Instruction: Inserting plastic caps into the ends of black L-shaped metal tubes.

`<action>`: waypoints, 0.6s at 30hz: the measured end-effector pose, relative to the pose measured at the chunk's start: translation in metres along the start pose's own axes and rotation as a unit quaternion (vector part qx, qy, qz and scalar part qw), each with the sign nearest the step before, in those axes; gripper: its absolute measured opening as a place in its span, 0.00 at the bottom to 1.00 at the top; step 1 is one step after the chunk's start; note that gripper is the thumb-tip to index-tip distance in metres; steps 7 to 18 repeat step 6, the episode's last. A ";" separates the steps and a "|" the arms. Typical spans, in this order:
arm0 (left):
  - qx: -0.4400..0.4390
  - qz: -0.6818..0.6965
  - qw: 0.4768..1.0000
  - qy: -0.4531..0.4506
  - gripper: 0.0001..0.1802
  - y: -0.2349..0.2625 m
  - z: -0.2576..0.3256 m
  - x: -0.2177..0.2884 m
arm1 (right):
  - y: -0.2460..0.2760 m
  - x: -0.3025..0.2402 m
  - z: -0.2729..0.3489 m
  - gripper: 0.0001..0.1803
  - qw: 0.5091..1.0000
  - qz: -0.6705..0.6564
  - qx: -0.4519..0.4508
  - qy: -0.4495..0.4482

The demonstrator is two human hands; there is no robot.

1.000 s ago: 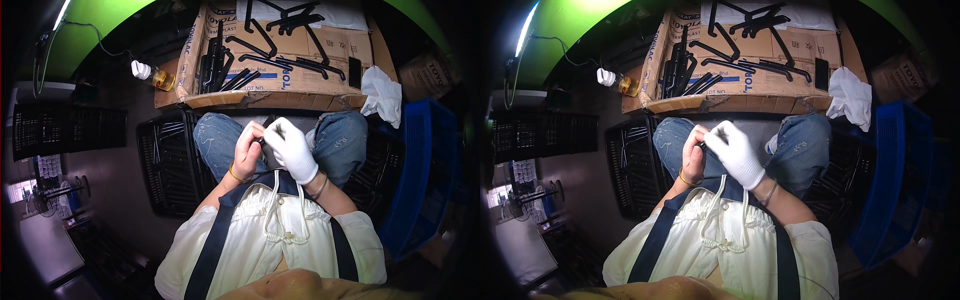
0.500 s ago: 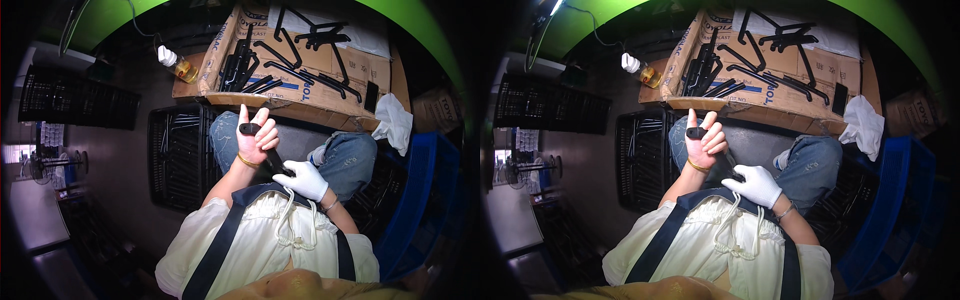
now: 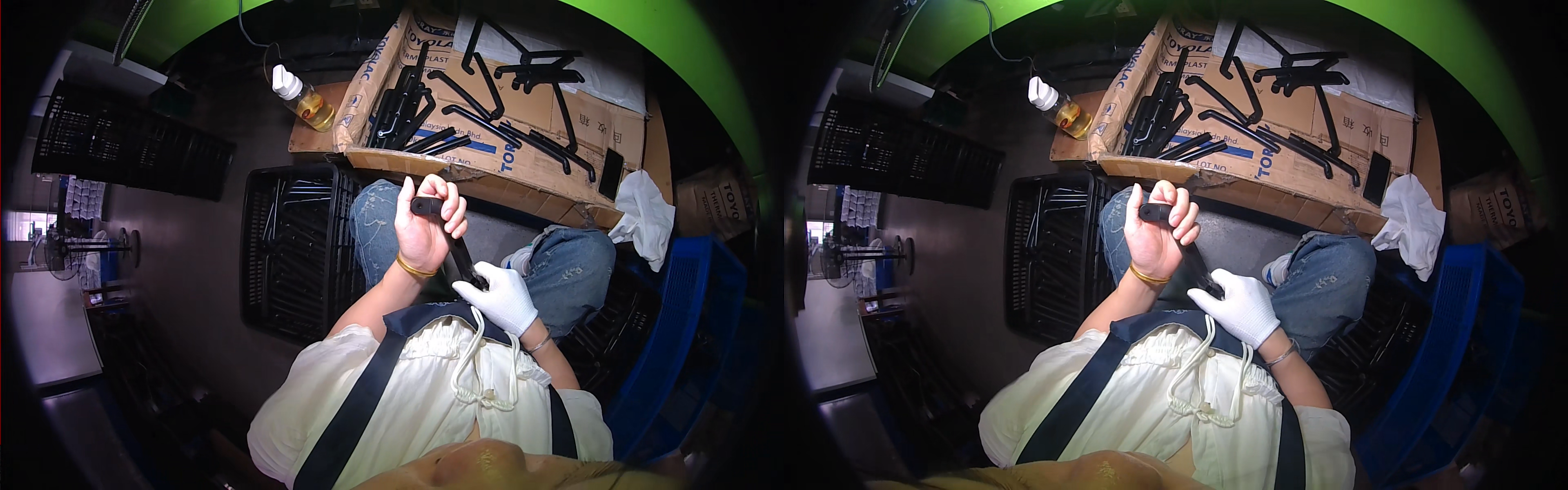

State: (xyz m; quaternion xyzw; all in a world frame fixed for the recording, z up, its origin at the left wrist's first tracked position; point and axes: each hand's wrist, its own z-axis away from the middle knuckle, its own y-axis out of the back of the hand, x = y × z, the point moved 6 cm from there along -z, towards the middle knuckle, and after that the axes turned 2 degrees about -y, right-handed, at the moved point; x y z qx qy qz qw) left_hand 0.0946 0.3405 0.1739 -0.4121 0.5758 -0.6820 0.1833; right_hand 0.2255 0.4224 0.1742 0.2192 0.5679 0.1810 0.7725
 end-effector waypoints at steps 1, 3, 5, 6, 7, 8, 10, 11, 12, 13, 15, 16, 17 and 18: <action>0.000 0.001 1.000 -0.001 0.30 -0.001 0.002 -0.002 | 0.000 0.001 0.000 0.23 1.000 0.007 0.004 -0.006; 0.060 -0.011 0.998 -0.029 0.31 0.004 0.007 -0.004 | -0.002 0.001 -0.001 0.23 1.000 0.006 0.002 -0.011; 0.065 -0.037 0.997 -0.027 0.32 0.009 0.014 -0.013 | -0.004 0.004 -0.002 0.23 1.000 -0.004 0.001 -0.023; 0.077 -0.052 0.996 -0.017 0.33 0.009 0.018 -0.020 | -0.006 0.008 -0.003 0.23 0.999 -0.010 0.000 -0.030; 0.077 -0.052 0.996 -0.017 0.33 0.009 0.018 -0.020 | -0.006 0.008 -0.003 0.23 0.999 -0.010 0.000 -0.030; 0.077 -0.052 0.996 -0.017 0.33 0.009 0.018 -0.020 | -0.006 0.008 -0.003 0.23 0.999 -0.010 0.000 -0.030; 0.077 -0.052 0.996 -0.017 0.33 0.009 0.018 -0.020 | -0.006 0.008 -0.003 0.23 0.999 -0.010 0.000 -0.030; 0.077 -0.052 0.996 -0.017 0.33 0.009 0.018 -0.020 | -0.006 0.008 -0.003 0.23 0.999 -0.010 0.000 -0.030; 0.077 -0.052 0.996 -0.017 0.33 0.009 0.018 -0.020 | -0.006 0.008 -0.003 0.23 0.999 -0.010 0.000 -0.030; 0.077 -0.052 0.996 -0.017 0.33 0.009 0.018 -0.020 | -0.006 0.008 -0.003 0.23 0.999 -0.010 0.000 -0.030; 0.077 -0.052 0.996 -0.017 0.33 0.009 0.018 -0.020 | -0.006 0.008 -0.003 0.23 0.999 -0.010 0.000 -0.030; 0.077 -0.052 0.996 -0.017 0.33 0.009 0.018 -0.020 | -0.006 0.008 -0.003 0.23 0.999 -0.010 0.000 -0.030; 0.077 -0.052 0.996 -0.017 0.33 0.009 0.018 -0.020 | -0.006 0.008 -0.003 0.23 0.999 -0.010 0.000 -0.030; 0.077 -0.052 0.996 -0.017 0.33 0.009 0.018 -0.020 | -0.006 0.008 -0.003 0.23 0.999 -0.010 0.000 -0.030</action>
